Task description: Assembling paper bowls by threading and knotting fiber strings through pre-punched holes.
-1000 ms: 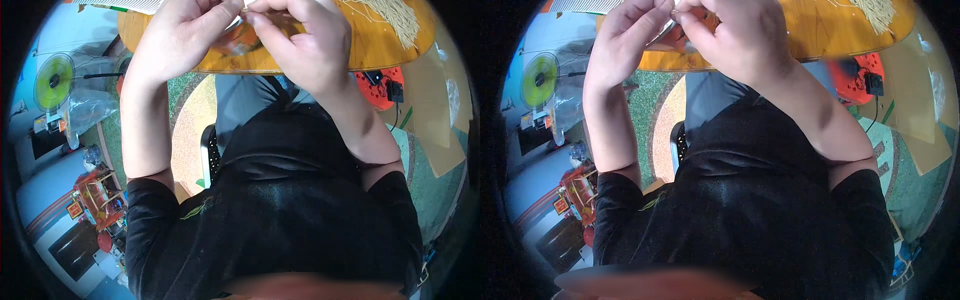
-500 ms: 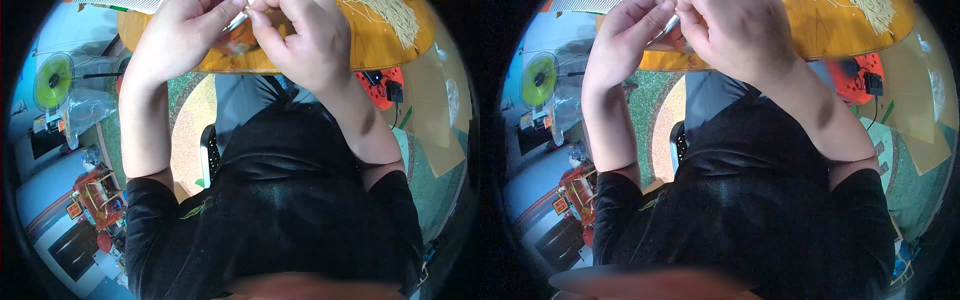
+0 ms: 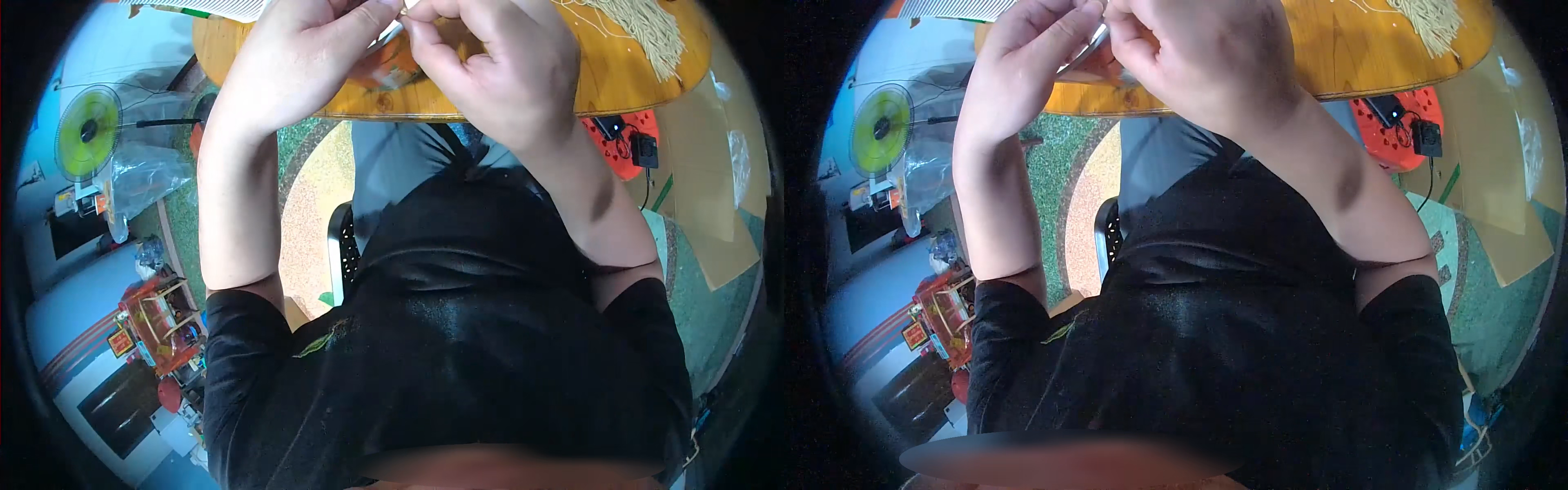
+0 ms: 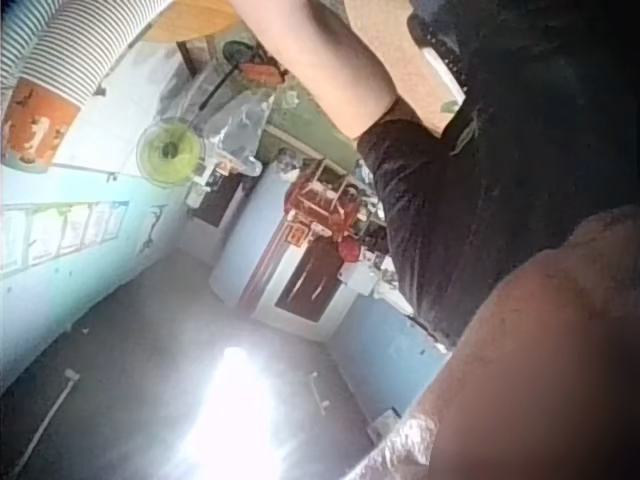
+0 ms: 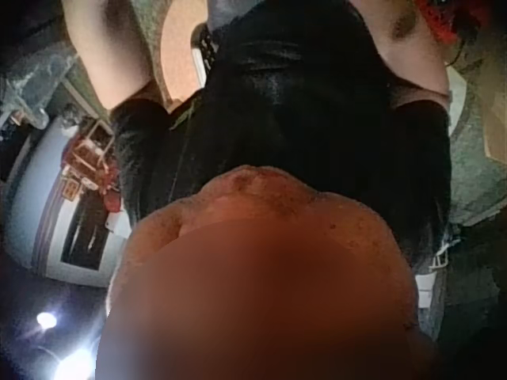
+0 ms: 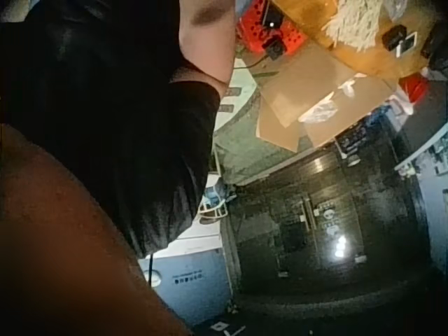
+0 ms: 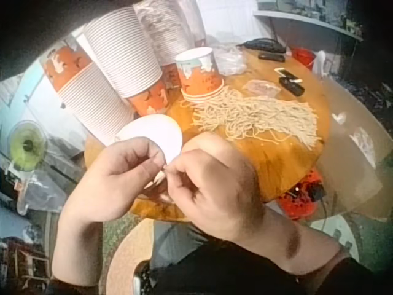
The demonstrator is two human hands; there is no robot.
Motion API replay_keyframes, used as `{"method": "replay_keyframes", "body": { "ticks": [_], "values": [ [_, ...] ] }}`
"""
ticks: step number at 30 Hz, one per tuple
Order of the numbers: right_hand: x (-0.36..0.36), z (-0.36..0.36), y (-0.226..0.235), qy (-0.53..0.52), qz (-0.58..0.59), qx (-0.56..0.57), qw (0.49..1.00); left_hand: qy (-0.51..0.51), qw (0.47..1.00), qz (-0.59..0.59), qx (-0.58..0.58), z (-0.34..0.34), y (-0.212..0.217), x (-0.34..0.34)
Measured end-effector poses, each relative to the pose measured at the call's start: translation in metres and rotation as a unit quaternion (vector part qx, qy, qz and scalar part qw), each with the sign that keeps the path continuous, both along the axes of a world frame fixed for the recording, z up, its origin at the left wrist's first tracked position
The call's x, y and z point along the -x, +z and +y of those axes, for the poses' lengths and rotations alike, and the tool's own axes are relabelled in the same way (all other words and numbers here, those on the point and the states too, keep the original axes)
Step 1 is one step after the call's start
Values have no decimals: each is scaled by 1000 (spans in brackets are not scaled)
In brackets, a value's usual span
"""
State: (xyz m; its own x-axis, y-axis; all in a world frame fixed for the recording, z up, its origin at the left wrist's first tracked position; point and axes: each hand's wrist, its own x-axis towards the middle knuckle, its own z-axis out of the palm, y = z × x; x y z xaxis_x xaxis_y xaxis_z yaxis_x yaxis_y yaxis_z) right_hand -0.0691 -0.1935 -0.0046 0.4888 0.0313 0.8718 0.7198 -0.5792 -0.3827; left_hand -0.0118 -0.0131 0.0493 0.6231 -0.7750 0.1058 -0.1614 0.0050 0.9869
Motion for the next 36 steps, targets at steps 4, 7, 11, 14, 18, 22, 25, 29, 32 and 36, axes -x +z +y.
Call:
{"method": "replay_keyframes", "body": {
  "ticks": [4, 7, 11, 14, 18, 22, 25, 29, 32, 36],
  "values": [
    [1, 4, 2, 3, 1, 10, 1000, -134, 974, -34, 177, 7, -27, -19],
    [-23, 15, -20, 104, -95, -162, 977, -119, 977, -44, 169, 5, -24, -16],
    [-12, 9, -10, 81, -70, -136, 985, 165, 967, 27, -191, -6, 17, 18],
    [12, 6, 16, 47, 187, -95, 977, 155, 970, 10, -187, -6, 19, 20],
    [15, 3, 20, 61, 331, -137, 932, 166, 946, -61, -273, -10, 25, 23],
    [9, 0, 12, 183, 529, -342, 755, 204, 943, -65, -256, -12, 24, 25],
    [4, -6, 5, 251, 536, -404, 697, 207, 946, -102, -227, -9, 18, 22],
    [-3, -16, -30, 397, 485, -400, 669, 222, 916, -191, -274, -15, 20, 24],
    [1, -15, -32, 411, 536, -392, 624, 233, 903, -205, -296, -16, 18, 24],
    [1, -11, -45, 425, 538, -419, 596, 225, 880, -272, -318, -16, 20, 24]
  ]
}}
